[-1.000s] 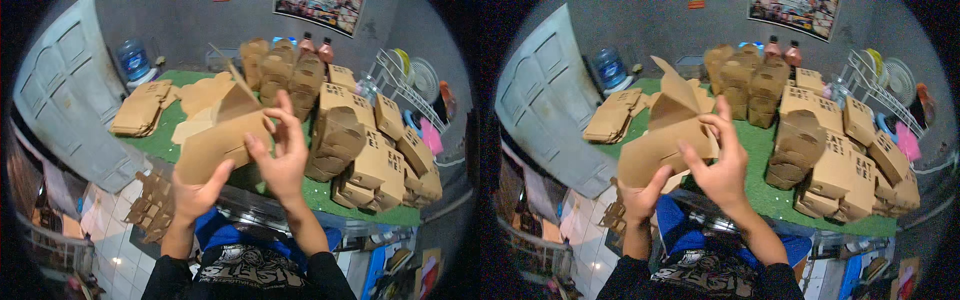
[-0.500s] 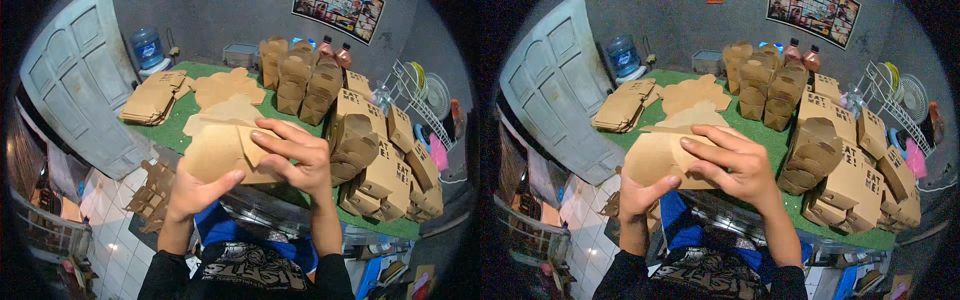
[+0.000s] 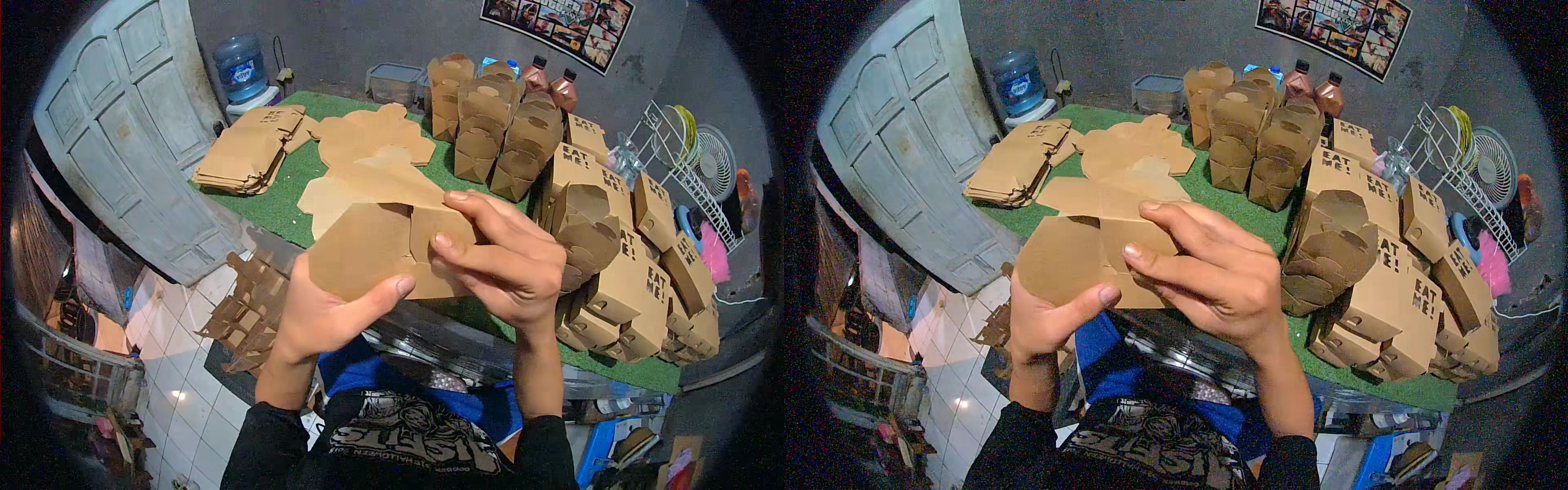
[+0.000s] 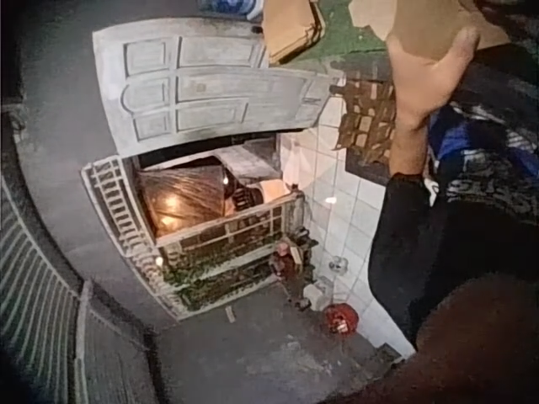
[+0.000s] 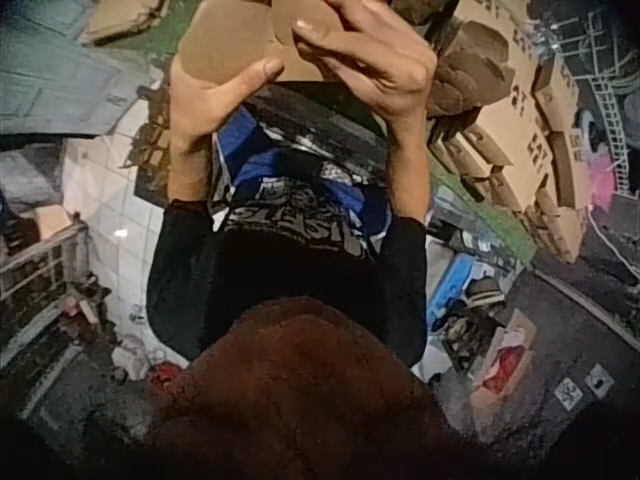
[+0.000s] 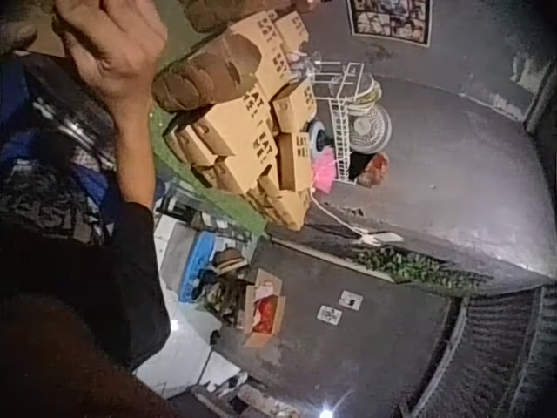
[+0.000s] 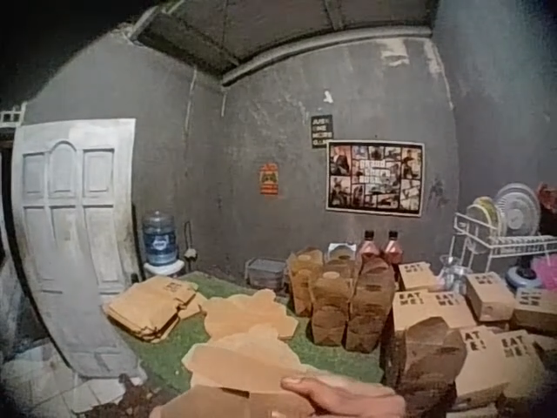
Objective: The recorder folds and assembles several flat cardboard food containers into their final 3D shape.
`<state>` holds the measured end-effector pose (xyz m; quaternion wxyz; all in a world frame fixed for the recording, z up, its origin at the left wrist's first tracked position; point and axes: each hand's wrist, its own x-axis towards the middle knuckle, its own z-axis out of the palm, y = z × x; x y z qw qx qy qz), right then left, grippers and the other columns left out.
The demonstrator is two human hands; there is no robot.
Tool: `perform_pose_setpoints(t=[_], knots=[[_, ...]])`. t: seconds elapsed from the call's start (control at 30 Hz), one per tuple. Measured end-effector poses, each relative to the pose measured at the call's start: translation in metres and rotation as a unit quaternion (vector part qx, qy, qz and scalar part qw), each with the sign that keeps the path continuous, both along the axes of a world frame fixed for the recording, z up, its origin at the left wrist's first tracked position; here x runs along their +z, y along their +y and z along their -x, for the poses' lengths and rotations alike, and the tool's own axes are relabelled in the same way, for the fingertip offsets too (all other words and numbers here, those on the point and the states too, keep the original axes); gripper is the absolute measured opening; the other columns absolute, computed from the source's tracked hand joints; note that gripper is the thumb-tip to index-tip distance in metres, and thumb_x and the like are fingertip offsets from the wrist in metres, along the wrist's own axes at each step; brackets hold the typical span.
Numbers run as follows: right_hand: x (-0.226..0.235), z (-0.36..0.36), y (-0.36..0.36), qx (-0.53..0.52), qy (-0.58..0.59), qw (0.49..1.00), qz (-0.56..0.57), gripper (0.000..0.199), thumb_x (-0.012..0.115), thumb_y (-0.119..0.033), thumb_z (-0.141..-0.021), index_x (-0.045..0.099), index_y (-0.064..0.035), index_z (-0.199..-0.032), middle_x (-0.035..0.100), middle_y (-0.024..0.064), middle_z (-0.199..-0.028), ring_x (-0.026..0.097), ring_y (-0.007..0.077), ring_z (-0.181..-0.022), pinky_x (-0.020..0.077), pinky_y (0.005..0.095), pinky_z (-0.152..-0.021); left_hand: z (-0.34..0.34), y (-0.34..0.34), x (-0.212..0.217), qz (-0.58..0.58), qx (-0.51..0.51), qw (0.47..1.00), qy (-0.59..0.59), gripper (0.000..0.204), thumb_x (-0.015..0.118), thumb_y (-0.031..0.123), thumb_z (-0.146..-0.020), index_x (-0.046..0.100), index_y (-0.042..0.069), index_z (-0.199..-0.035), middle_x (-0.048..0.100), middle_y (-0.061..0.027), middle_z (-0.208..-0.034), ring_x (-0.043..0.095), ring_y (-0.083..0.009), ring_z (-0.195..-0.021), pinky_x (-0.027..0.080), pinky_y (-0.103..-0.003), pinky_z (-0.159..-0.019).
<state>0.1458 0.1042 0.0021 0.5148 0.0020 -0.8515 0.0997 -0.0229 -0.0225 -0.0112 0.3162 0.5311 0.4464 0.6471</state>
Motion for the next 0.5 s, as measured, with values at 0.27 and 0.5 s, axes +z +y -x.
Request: perform_pose_setpoints(t=[0.27, 0.5], knots=[[-0.017, 0.005, -0.016, -0.008, 0.046, 0.995, 0.087, 0.021, 0.075, -0.024, -0.076, 0.075, -0.0075, -0.088, 0.059, 0.0223, -0.124, 0.046, 0.0441, -0.126, 0.0316, 0.0554, -0.105, -0.011, 0.010, -0.026, -0.116, 0.150, 0.956, 0.223, 0.021, 0.070, -0.001, -0.077, 0.068, -0.003, -0.097, 0.070, -0.0123, -0.084, 0.070, -0.0220, -0.073, 0.053, -0.029, -0.066], [-0.026, -0.005, -0.013, 0.178, 0.148, 0.804, 0.548, 0.084, 0.072, -0.035, -0.083, 0.026, 0.0029, -0.142, 0.032, 0.0248, -0.146, 0.038, 0.0290, -0.132, 0.0313, 0.0377, -0.107, 0.002, 0.021, -0.063, -0.236, 0.007, 0.892, 0.386, 0.021, 0.068, 0.008, -0.064, 0.068, 0.006, -0.085, 0.069, -0.0087, -0.089, 0.068, -0.0293, -0.081, 0.054, -0.041, -0.074]])
